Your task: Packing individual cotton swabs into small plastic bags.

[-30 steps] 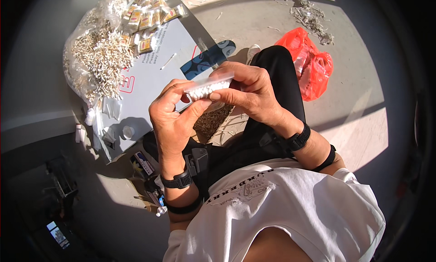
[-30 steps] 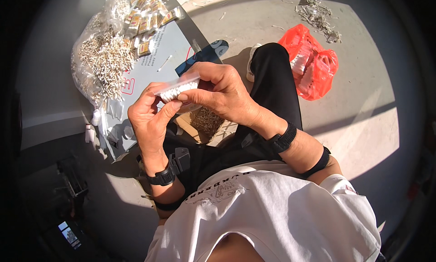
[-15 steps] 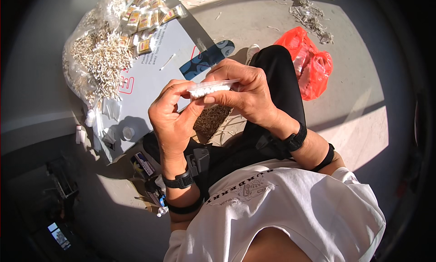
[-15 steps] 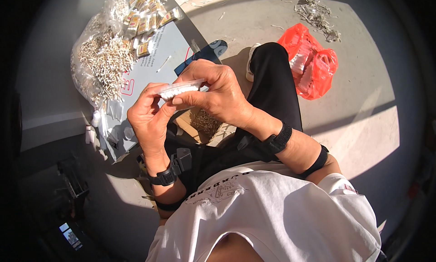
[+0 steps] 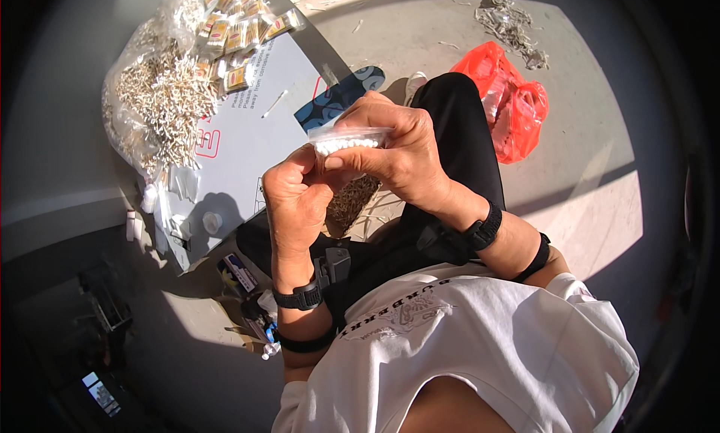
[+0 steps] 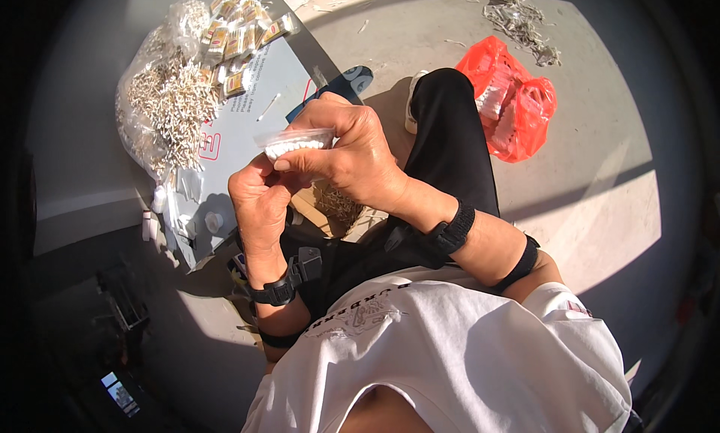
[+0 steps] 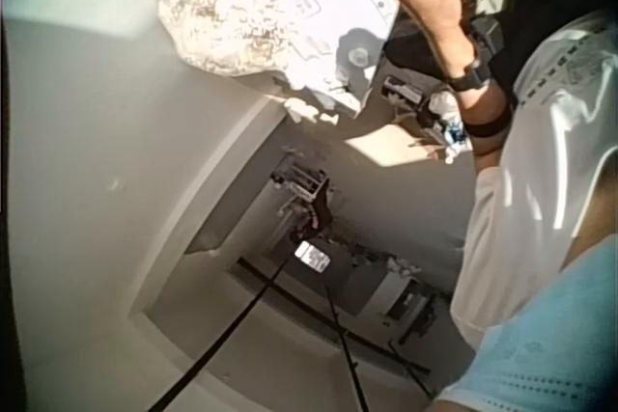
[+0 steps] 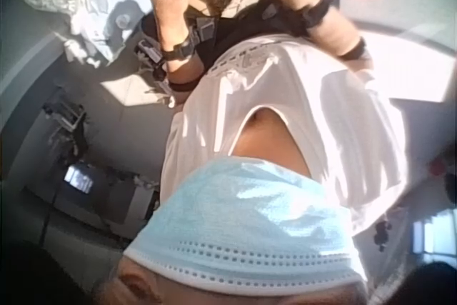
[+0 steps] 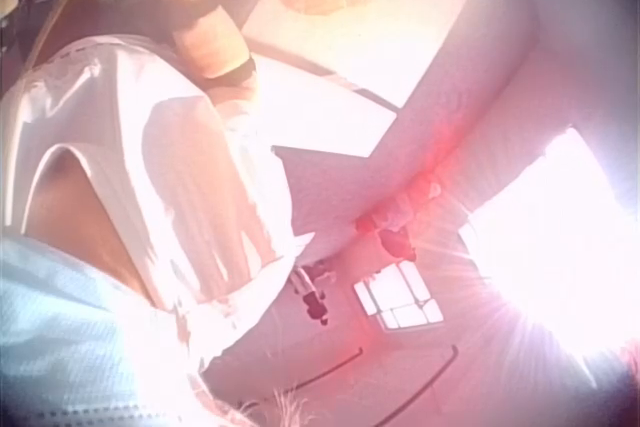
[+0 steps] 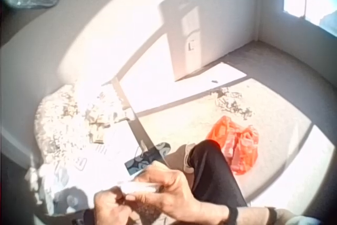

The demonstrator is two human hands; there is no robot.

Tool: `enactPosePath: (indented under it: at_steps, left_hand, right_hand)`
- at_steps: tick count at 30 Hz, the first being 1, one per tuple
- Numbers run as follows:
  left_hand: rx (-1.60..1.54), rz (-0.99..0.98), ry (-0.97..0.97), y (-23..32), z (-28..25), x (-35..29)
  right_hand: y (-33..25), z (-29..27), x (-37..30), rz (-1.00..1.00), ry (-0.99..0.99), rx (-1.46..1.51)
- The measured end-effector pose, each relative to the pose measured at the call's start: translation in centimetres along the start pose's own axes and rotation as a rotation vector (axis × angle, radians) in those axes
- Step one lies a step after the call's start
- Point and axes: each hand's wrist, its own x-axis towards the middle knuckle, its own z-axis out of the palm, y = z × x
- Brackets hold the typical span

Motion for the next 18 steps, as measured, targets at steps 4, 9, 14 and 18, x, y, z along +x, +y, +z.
enactPosePath:
  at_steps: [4, 9, 14, 18]
  left_hand:
    - [-0.015, -0.004, 0.010, -0.8, 0.0, -0.1]
    - [-0.180, -0.024, 0.135, -1.6, 0.2, -0.2]
    - [-0.143, 0.051, 0.119, -1.7, 0.6, -0.2]
    - [-0.302, 0.242, 0.162, -2.7, 0.4, 0.0]
  right_hand:
    - [-0.2, 0.0, -0.1, 0.146, 0.029, 0.130]
    - [0.0, 0.5, 0.3, 0.055, 0.085, 0.086]
    - [-0.2, 0.4, 0.1, 0.127, 0.067, 0.130]
    - [-0.5, 0.5, 0.5, -0.144, -0.043, -0.036]
